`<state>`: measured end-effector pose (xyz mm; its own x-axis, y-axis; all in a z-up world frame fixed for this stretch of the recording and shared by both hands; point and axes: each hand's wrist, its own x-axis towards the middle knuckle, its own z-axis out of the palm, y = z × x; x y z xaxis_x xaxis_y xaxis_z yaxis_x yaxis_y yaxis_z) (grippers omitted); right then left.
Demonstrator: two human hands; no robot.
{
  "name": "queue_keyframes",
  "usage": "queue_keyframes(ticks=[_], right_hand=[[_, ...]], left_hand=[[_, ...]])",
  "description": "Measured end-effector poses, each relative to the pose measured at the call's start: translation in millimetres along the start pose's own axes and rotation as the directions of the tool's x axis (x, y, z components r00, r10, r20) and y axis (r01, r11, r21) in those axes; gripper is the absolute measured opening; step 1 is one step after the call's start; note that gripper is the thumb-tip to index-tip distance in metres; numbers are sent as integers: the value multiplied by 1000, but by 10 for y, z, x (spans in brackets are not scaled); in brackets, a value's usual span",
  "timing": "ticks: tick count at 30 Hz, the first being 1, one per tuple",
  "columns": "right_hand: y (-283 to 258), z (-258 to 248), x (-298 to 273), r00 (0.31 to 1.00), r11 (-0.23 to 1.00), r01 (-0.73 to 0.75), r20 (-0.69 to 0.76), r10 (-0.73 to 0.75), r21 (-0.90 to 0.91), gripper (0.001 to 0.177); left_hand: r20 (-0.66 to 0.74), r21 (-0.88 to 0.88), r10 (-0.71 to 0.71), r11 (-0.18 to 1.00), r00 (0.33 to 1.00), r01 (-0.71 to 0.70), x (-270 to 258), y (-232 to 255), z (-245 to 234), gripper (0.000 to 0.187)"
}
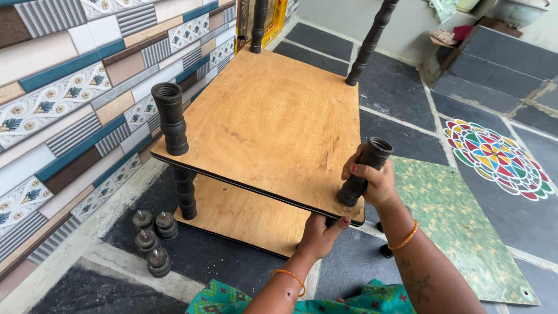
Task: The person assembles a small wooden table by inserting and screwing black cylindrical legs into pre-drilled holes on the tabletop. The person handles each leg individually, aligning and tightening them by hand.
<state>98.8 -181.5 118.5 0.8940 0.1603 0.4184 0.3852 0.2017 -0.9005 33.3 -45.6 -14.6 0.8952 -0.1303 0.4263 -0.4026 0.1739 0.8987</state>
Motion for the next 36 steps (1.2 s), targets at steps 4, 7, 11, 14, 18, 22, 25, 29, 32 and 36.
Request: queue_keyframes(ticks=[4,7,11,14,18,22,25,29,32,36], right_hand=[[7,12,-22,1000,999,-1,22,2,-51,24],[-11,71,-78,997,994,8,-74,-16,-113,24],[-11,210,-132,948,974,105,-275,-159,-203,25],[-5,277,-168,883,982,84,-445,-151,-168,25],[-27,282,-170,898,988,94,-419,-137,-121,27],[-49,172,-155,977,990,102,-176,-117,-96,27],[-2,67,-122,998,998,68,6,-68,-10,32],[38,-72,30,967,999,37,251,-39,13,21],[33,-133,131,926,977,-161,364,101,138,40],[0,-88,98,948,985,-141,298,106,95,37]], left_hand=[[-2,-2,-23,1000,1000,23,-10,25,10,51],[-1,-38,71,997,997,-71,-2,53,8,50],[-39,130,59,990,997,-53,11,84,12,50],[-37,203,52,978,998,-43,-11,72,36,52],[-88,287,143,951,986,-113,-40,56,59,51],[-78,333,112,940,991,-80,-57,40,58,50],[-60,330,83,942,995,-58,-86,19,39,50],[-44,272,77,960,996,-62,-68,-5,25,51],[-32,288,3,957,999,6,-75,-14,32,50],[-49,310,44,951,998,-27,-74,-4,44,49]])
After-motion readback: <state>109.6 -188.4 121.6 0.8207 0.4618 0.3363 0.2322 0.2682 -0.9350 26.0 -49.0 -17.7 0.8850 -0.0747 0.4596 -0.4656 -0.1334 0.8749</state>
